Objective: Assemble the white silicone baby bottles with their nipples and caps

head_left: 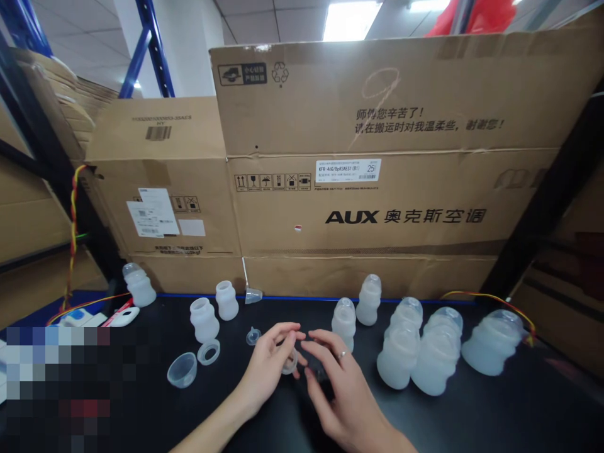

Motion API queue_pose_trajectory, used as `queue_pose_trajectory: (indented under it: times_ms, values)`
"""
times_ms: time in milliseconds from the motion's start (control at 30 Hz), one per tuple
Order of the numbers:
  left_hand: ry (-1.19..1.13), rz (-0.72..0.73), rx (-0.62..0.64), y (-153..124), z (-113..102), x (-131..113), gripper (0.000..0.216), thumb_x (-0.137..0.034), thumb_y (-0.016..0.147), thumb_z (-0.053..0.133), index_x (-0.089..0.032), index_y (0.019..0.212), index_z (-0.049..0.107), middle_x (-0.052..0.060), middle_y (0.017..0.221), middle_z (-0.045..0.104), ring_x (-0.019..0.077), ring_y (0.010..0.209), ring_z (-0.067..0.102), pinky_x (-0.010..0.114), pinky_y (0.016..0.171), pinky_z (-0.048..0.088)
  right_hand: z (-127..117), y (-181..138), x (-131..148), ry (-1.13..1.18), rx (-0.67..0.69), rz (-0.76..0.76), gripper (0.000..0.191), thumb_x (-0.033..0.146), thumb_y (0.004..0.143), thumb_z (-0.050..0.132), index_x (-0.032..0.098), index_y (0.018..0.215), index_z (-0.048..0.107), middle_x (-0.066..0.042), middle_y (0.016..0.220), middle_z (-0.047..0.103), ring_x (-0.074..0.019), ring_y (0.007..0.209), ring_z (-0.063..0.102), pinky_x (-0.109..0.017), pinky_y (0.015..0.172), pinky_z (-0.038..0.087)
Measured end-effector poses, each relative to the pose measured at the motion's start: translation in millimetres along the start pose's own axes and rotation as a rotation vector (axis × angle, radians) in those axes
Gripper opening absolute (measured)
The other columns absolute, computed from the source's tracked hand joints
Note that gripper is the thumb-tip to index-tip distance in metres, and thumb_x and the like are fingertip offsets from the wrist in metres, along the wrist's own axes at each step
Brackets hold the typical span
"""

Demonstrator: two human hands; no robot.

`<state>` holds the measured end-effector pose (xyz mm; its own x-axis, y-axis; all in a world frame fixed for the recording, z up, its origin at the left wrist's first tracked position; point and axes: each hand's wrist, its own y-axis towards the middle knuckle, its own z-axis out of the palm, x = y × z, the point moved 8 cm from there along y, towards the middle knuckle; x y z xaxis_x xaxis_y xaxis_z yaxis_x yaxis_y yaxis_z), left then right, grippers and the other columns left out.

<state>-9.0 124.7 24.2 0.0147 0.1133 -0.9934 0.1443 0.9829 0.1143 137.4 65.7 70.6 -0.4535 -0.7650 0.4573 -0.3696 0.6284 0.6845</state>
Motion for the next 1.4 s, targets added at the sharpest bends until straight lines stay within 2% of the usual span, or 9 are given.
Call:
queue_pose_trajectory:
  times_ms: [133,233,367,500,667,833,1000,1167,1400]
  values:
    - [-0.127,-0.075,-0.010,-1.8,1.4,7.6,0.041,-0.053,0.094,0.068,-0.019,0.116,0.072,0.009,0.105,0.076,0.0156,0.075,0.069,0.029,0.069,0.056,15.0,1.3,-10.4,0.071,0.177,0.138,0.039,0.008,0.093,0.057,0.026,0.128,0.058,-0.009,0.128,0.061,-0.0250,0.116,0.064,-0.041,0.102,0.057]
    - [-0.201,-0.107,-0.038,-1.9,-5.2,11.2,0.036,-0.030,0.086,0.074,-0.023,0.121,0.072,0.008,0.113,0.074,0.0159,0.089,0.068,0.030,0.083,0.055,21.7,-1.5,-16.8,-0.013,0.257,0.214,0.036,0.013,0.093,0.059,0.024,0.127,0.059,-0.010,0.124,0.062,-0.0273,0.110,0.066,-0.045,0.098,0.057]
    - [-0.284,-0.128,-0.053,-0.9,-11.9,14.6,0.070,-0.004,0.062,0.075,-0.029,0.127,0.067,0.004,0.119,0.070,0.0184,0.108,0.067,0.031,0.097,0.051,14.9,-5.5,-22.0,-0.153,0.351,0.256,0.048,0.025,0.093,0.065,0.021,0.140,0.055,-0.015,0.133,0.062,-0.0340,0.118,0.066,-0.051,0.102,0.054]
    - [-0.331,-0.112,-0.027,0.3,-9.7,15.9,0.060,-0.016,0.070,0.085,-0.026,0.125,0.064,0.004,0.115,0.070,0.0182,0.106,0.070,0.034,0.103,0.049,-2.8,-10.6,-29.5,-0.219,0.481,0.286,0.068,0.031,0.089,0.070,0.024,0.153,0.049,-0.017,0.150,0.057,-0.0376,0.130,0.061,-0.052,0.109,0.049]
    - [-0.369,-0.120,0.013,0.6,-3.3,15.4,0.057,-0.026,0.068,0.096,-0.025,0.106,0.054,0.007,0.114,0.077,0.0170,0.093,0.074,0.032,0.090,0.053,-4.7,-15.2,-36.9,-0.183,0.620,0.367,0.018,0.026,0.087,0.068,0.025,0.104,0.074,-0.006,0.099,0.076,-0.0272,0.087,0.073,-0.035,0.078,0.054]
    - [-0.357,-0.160,0.072,0.9,-0.7,12.3,0.049,-0.022,0.064,0.099,-0.018,0.089,0.057,0.015,0.114,0.080,0.0107,0.072,0.069,0.022,0.066,0.051,-8.3,4.1,-24.7,0.068,0.378,0.378,0.021,0.026,0.099,0.054,0.026,0.103,0.075,-0.004,0.096,0.074,-0.0212,0.084,0.070,-0.032,0.077,0.050]
    - [-0.335,-0.164,0.113,-1.5,2.0,9.2,0.067,-0.018,0.058,0.099,-0.021,0.111,0.059,0.015,0.128,0.077,0.0086,0.061,0.067,0.018,0.050,0.042,-13.2,8.0,-40.6,0.520,0.052,0.566,0.021,0.041,0.096,0.064,0.020,0.102,0.065,-0.001,0.080,0.070,-0.0185,0.072,0.063,-0.031,0.070,0.051]
    - [-0.189,-0.071,0.174,-14.2,16.4,-0.6,0.060,-0.008,0.061,0.095,-0.022,0.107,0.060,0.013,0.125,0.079,0.0236,0.097,0.077,0.033,0.084,0.058,2.8,0.1,-53.7,0.654,0.055,0.656,0.030,0.047,0.088,0.075,0.018,0.089,0.067,-0.001,0.080,0.067,-0.0159,0.069,0.058,-0.027,0.061,0.045]
    - [0.268,0.190,0.088,-30.2,17.5,-20.0,0.058,-0.011,0.074,0.088,-0.029,0.123,0.063,0.005,0.121,0.080,0.0276,0.116,0.074,0.043,0.110,0.051,15.6,-9.0,-56.1,0.683,-0.009,0.719,0.028,0.035,0.078,0.080,0.020,0.090,0.060,0.003,0.076,0.060,-0.0136,0.064,0.054,-0.026,0.061,0.043]
